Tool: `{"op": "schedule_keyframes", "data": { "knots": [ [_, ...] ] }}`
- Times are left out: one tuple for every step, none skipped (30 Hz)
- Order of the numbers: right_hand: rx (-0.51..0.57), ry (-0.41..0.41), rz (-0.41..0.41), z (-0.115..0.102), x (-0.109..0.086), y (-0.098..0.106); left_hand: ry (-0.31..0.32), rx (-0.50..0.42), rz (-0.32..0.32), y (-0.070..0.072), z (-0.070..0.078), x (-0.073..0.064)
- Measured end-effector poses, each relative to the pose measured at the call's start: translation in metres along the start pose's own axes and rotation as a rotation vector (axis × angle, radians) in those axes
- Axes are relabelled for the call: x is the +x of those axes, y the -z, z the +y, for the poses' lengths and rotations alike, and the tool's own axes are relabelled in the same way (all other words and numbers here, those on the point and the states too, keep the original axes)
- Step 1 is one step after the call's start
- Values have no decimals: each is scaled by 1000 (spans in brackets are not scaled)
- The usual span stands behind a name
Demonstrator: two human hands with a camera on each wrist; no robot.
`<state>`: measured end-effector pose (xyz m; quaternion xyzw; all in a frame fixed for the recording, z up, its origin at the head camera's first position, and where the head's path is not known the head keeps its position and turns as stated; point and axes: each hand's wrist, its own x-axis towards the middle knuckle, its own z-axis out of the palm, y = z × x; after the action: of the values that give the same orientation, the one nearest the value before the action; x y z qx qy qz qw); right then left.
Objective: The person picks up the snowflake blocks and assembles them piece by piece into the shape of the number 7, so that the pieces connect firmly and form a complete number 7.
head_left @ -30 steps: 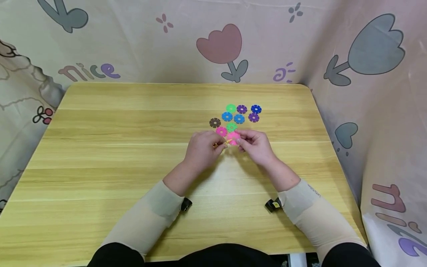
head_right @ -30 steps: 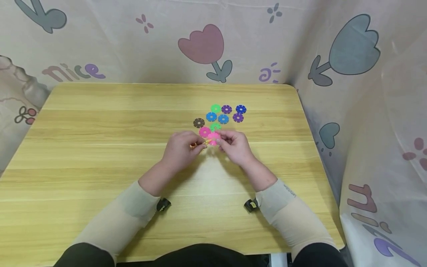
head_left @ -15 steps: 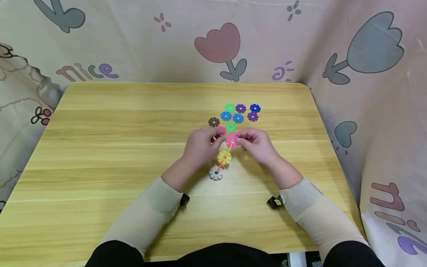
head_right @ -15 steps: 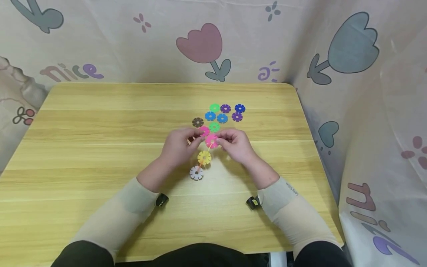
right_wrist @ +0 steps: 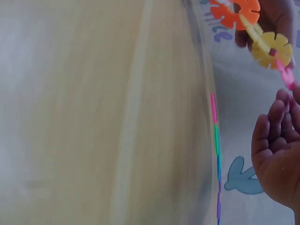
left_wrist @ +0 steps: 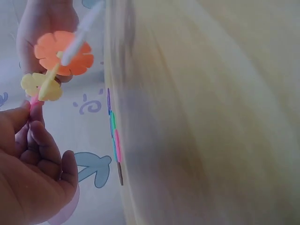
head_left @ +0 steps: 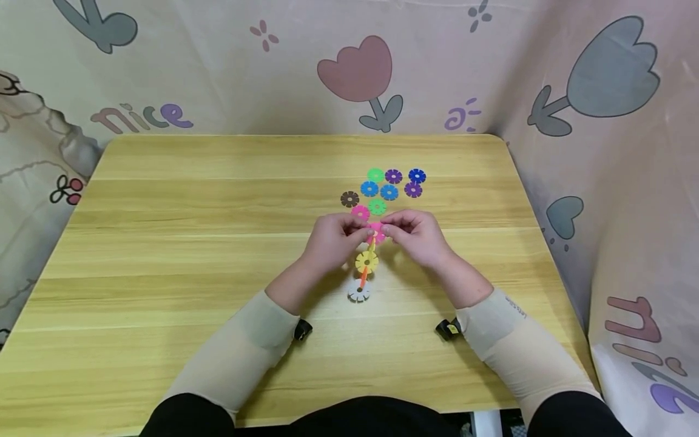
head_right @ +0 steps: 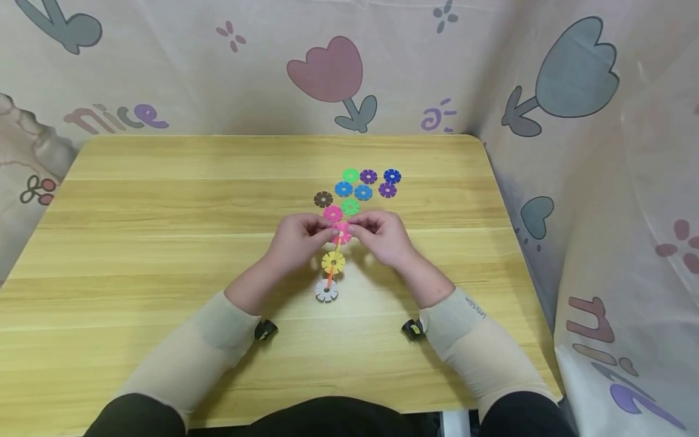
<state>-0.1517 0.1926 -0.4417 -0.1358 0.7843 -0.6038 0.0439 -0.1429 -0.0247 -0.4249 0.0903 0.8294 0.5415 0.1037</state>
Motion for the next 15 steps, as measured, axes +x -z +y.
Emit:
{"op": "schedule_keyframes", "data": {
  "knots": [
    [-3,-3,22,2,1,2,3,-9,7,0,-1,0],
    [-10,-8,49,4,2,4,8,-20,12,1,-2,0],
    [-21,-9,77,6,3,7,10,-26,17,1,-3,-1],
    [-33,-11,106,8,3,10,14,-34,20,1,-4,-1],
    [-46,-14,132,10,4,13,14,-40,24,2,-5,-1],
    [-63,-17,154,11,5,15,16,-48,29,2,-6,-1],
    [-85,-21,173,12,6,17,18,-53,32,2,-7,-1],
    [-111,-23,188,13,6,20,16,-60,36,2,-7,-1],
    [-130,-25,197,13,7,21,13,-64,41,3,-8,-1],
    [-145,-30,204,13,8,23,11,-69,45,3,-9,-2],
    [-161,-35,210,13,9,24,8,-71,47,3,-9,-2],
    [-177,-38,215,12,10,25,7,-74,50,3,-9,-2],
    [-190,-40,223,13,11,27,5,-72,51,4,-10,-2],
    [-206,-44,230,13,12,28,4,-72,52,4,-10,-2],
    [-217,-52,237,14,14,29,4,-70,52,4,-11,-2]
  ]
}}
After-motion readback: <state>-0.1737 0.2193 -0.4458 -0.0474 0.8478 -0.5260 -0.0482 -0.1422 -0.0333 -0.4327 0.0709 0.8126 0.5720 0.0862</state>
